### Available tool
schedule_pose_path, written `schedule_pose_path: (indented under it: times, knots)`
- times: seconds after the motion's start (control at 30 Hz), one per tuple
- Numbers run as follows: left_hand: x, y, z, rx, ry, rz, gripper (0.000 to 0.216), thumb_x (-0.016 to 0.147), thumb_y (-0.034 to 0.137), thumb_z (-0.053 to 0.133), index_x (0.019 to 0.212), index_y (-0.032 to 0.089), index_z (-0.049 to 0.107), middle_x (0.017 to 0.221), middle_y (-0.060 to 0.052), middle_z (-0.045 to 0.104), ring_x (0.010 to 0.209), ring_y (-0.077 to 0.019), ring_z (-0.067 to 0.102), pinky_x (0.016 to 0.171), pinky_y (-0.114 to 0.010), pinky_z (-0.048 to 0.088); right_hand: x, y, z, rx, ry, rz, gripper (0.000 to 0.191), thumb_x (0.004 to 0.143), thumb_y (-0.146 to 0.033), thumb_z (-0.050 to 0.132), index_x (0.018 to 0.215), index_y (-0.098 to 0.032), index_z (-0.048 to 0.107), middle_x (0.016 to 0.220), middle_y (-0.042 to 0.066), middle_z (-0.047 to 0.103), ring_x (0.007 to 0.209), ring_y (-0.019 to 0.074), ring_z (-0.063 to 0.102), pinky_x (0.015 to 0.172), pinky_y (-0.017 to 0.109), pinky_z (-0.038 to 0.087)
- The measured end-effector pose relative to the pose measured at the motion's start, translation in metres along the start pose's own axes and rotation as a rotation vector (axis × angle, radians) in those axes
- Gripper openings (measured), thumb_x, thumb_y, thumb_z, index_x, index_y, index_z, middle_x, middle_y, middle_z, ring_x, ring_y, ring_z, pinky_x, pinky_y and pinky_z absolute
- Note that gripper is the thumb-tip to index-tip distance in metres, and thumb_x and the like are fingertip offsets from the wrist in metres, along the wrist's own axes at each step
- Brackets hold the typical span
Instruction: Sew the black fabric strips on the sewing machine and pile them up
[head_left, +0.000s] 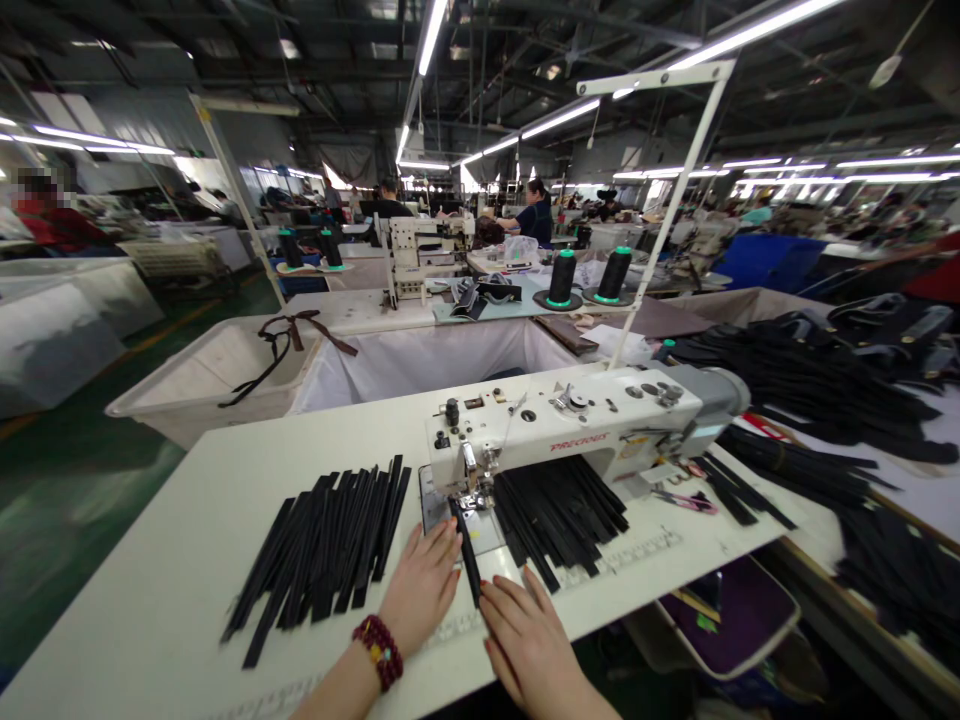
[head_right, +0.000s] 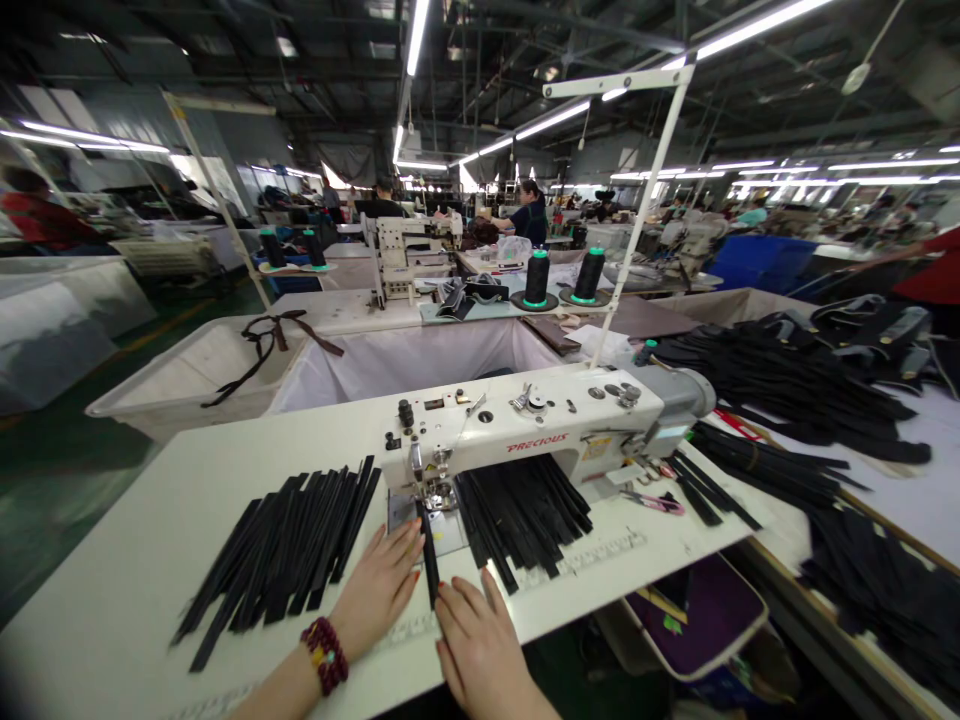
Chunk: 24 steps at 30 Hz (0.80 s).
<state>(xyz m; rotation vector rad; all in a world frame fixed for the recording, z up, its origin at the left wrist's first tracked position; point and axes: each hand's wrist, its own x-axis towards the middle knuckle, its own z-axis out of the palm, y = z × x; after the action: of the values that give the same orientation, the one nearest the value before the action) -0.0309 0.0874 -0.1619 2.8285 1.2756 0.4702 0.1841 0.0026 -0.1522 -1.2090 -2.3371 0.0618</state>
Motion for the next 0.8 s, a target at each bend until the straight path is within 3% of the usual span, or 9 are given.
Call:
schedule_pose_path:
  times: [0.43, 0.8]
  knots:
    - [0.015, -0.015, 0.003, 0.023, 0.004, -0.019, 0.043, 0.09, 0.016, 0.051, 0.132, 0.014, 0.06, 0.143, -0.014, 0.057, 0.131, -0.0298, 0.053, 0.11, -0.056, 0.042, 0.028, 0.015, 0.021, 0.088, 0.038, 0.077, 0.027, 0.095, -0.023, 0.06, 0.122, -0.021, 0.061, 0.119, 0.004, 0.07, 0.116, 0.0214, 0.059, 0.123, 0.048, 0.012]
    - [0.019, -0.033, 0.016, 0.028, 0.036, -0.004, 0.041, 0.094, 0.02, 0.046, 0.134, 0.016, 0.058, 0.139, -0.014, 0.06, 0.132, -0.0304, 0.052, 0.109, -0.057, 0.042, 0.059, 0.035, 0.026, -0.008, -0.052, 0.019, 0.035, 0.091, -0.014, 0.06, 0.125, -0.019, 0.062, 0.119, 0.008, 0.068, 0.117, 0.0234, 0.057, 0.122, 0.052, 0.016]
